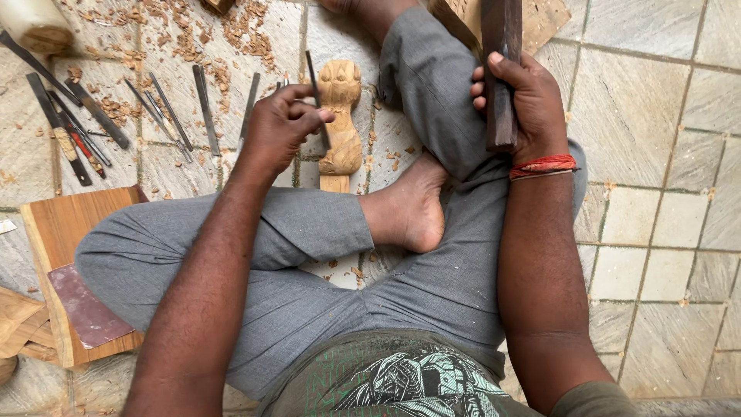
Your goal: The person sits cross-legged on a tiled floor and carves a small wooden piece using a chisel and a wooden mallet. They hold the wood between their feet and repeatedly strike the chisel to shape the object.
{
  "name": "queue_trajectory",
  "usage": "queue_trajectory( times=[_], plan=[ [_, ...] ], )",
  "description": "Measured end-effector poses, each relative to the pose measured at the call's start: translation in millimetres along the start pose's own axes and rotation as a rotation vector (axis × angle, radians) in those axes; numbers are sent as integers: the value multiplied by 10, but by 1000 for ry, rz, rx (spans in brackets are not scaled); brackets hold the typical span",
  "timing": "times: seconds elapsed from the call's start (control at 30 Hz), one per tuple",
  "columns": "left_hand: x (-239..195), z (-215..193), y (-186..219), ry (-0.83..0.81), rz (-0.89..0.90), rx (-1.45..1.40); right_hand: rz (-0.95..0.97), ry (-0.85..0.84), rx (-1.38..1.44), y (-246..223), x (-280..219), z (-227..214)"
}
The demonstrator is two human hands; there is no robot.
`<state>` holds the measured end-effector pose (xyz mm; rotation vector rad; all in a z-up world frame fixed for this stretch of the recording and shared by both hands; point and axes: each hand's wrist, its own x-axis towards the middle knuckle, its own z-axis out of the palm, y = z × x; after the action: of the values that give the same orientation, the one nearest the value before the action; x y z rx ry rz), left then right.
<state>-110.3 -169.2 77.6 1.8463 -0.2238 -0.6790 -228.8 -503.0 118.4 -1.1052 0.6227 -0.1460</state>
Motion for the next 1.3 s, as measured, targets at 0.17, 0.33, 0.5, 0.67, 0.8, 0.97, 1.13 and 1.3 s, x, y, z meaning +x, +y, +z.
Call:
queue_trajectory(
  times=[0.17, 0.33, 0.5, 0.67, 0.8, 0.97, 1.13, 1.3],
  plan=[
    [215, 280, 45, -181, 191, 6, -92, -71, -128, -83, -297, 326],
    [348, 386, 267, -341, 232, 402, -179, -240, -237, -146, -767, 431],
    [486, 400, 377, -415, 278, 604, -250, -237, -300, 82, -630, 279],
    [612, 410, 392, -486, 251, 639, -235, -158, -308, 162, -407, 82],
    [704, 390, 373, -596, 318, 642, -251, -132, -346, 159, -416, 66],
    [718, 435, 430, -609, 301, 685, -303, -187, -602, 158, -515, 178],
    [656, 418, 438, -570, 339, 730, -346, -331, -787, 90, -557, 367],
    [667, 439, 402, -542, 354, 782, -359, -230, -835, 114, -469, 328]
  ],
)
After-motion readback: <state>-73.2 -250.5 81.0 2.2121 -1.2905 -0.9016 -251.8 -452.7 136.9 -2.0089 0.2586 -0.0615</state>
